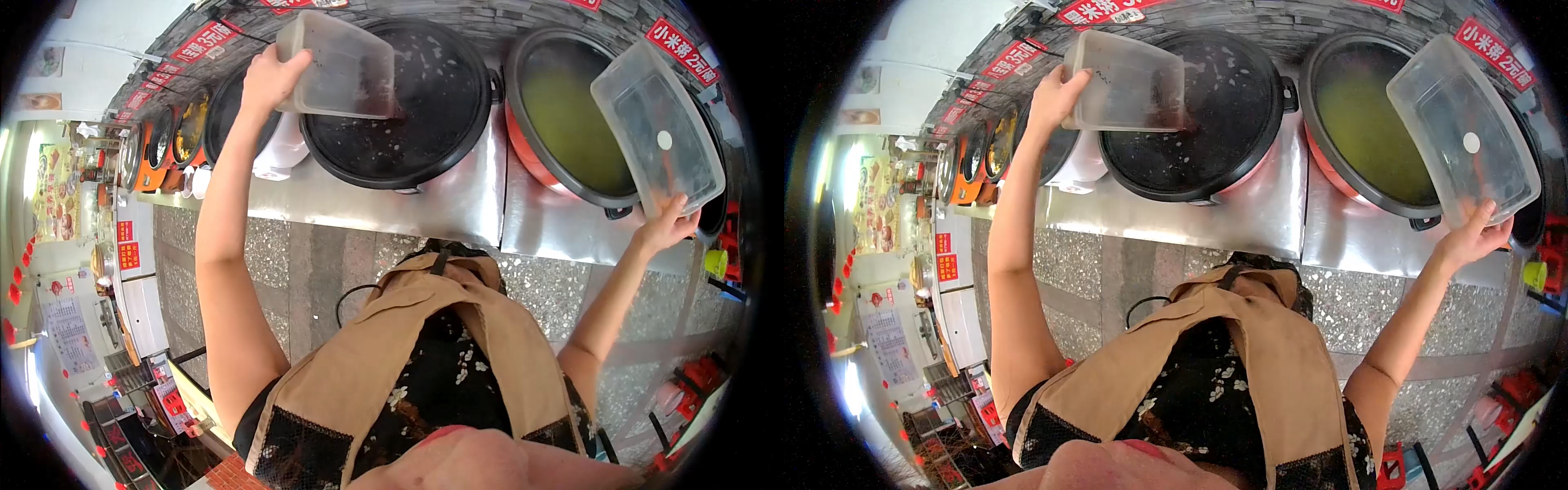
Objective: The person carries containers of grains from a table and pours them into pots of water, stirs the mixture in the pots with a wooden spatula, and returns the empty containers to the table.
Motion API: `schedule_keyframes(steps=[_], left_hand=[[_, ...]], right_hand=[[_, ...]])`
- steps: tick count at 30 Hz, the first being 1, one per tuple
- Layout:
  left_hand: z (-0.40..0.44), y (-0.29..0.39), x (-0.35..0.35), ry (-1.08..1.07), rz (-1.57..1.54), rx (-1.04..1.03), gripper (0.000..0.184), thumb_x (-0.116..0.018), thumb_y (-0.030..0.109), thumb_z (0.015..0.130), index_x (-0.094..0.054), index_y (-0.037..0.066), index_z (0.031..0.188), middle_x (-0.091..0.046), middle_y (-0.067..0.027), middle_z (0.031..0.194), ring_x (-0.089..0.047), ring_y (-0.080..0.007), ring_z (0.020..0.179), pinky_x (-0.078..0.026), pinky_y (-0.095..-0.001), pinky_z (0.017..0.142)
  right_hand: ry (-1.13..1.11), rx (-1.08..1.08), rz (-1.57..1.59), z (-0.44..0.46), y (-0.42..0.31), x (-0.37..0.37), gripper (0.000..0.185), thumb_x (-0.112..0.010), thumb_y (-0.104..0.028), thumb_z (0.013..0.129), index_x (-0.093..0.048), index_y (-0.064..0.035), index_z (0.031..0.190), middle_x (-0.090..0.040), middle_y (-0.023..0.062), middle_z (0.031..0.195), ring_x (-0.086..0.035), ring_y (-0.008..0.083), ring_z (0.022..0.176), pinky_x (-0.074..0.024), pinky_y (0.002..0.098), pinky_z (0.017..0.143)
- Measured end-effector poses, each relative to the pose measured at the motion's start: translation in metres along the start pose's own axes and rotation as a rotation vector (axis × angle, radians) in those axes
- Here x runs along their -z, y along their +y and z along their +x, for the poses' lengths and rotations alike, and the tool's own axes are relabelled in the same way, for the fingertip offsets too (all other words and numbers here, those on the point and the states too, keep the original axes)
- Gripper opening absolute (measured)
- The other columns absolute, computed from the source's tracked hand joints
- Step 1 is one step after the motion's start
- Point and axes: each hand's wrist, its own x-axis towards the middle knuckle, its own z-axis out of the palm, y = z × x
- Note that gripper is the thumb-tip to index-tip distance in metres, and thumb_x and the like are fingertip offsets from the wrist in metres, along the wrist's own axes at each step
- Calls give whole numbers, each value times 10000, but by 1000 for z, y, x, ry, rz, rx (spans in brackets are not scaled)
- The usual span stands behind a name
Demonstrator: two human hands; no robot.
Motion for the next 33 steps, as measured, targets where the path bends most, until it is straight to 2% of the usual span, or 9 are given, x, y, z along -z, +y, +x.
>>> schedule_keyframes(steps=[2, 3, 5, 8, 12, 15, 18, 22, 33], left_hand=[[-1, 7, -12, 172, 289, -201, 831, -592, 561, 662, -477, -56, 1208, -555, -284, 1071, -575, -407, 985, -463, -425, 850], [-2, 12, -16, 168, 290, -207, 831, -592, 561, 662, -477, -56, 1208, -555, -284, 1071, -575, -407, 985, -463, -425, 850], [-4, 20, -20, 114, 353, -202, 888, -608, 556, 655, -401, -44, 1277, -473, -297, 1186, -550, -423, 1024, -459, -435, 868], [6, 16, -35, 71, 342, -219, 881, -610, 539, 655, -399, -44, 1281, -487, -297, 1166, -544, -419, 1040, -449, -436, 884], [31, 3, -57, -47, 297, -174, 865, -589, 548, 648, -438, -42, 1262, -481, -303, 1192, -523, -414, 1083, -423, -435, 922], [53, 8, -68, -165, 296, -138, 868, -562, 564, 644, -462, -58, 1241, -478, -306, 1212, -506, -410, 1113, -404, -433, 945], [70, 11, -85, -248, 277, -165, 858, -541, 578, 646, -505, -82, 1194, -505, -310, 1194, -515, -392, 1114, -404, -414, 944], [72, 6, -91, -352, 188, -209, 847, -534, 588, 644, -550, -98, 1141, -538, -305, 1164, -523, -371, 1119, -407, -390, 940], [94, 10, -107, -545, 135, -30, 815, -547, 636, 673, -617, -88, 1040, -586, -276, 1107, -583, -359, 1041, -453, -388, 886]], right_hand=[[-26, 56, 42, -2, -12, -4, 571, -611, -284, 872, -369, 90, 1230, -493, 190, 1171, -507, 227, 1039, -430, 337, 878], [-21, 53, 38, -2, -17, -7, 571, -611, -284, 872, -369, 90, 1230, -493, 190, 1171, -507, 227, 1039, -430, 337, 878], [35, 70, -7, -2, -25, -14, 580, -611, -285, 870, -363, 91, 1234, -485, 192, 1178, -506, 240, 1043, -430, 348, 885], [35, 8, -5, -15, -37, -11, 604, -617, -275, 866, -342, 82, 1268, -448, 184, 1246, -482, 230, 1094, -399, 342, 934], [123, -54, -52, -39, -49, 7, 600, -611, -270, 868, -334, 72, 1275, -456, 178, 1232, -489, 233, 1081, -405, 355, 931], [169, -29, -34, -52, -56, 32, 574, -609, -270, 867, -347, 55, 1261, -457, 166, 1223, -495, 227, 1059, -419, 370, 909], [305, -112, -140, -72, -72, 69, 500, -597, -259, 869, -387, 38, 1212, -480, 117, 1143, -477, 177, 977, -433, 322, 794], [422, -179, -180, -116, -103, 126, 454, -583, -254, 874, -407, 20, 1189, -484, 103, 1136, -474, 183, 955, -402, 334, 800], [675, -184, -269, -190, -170, 192, 462, -553, -314, 894, -390, 2, 1188, -497, 112, 1107, -462, 182, 875, -386, 329, 724]])
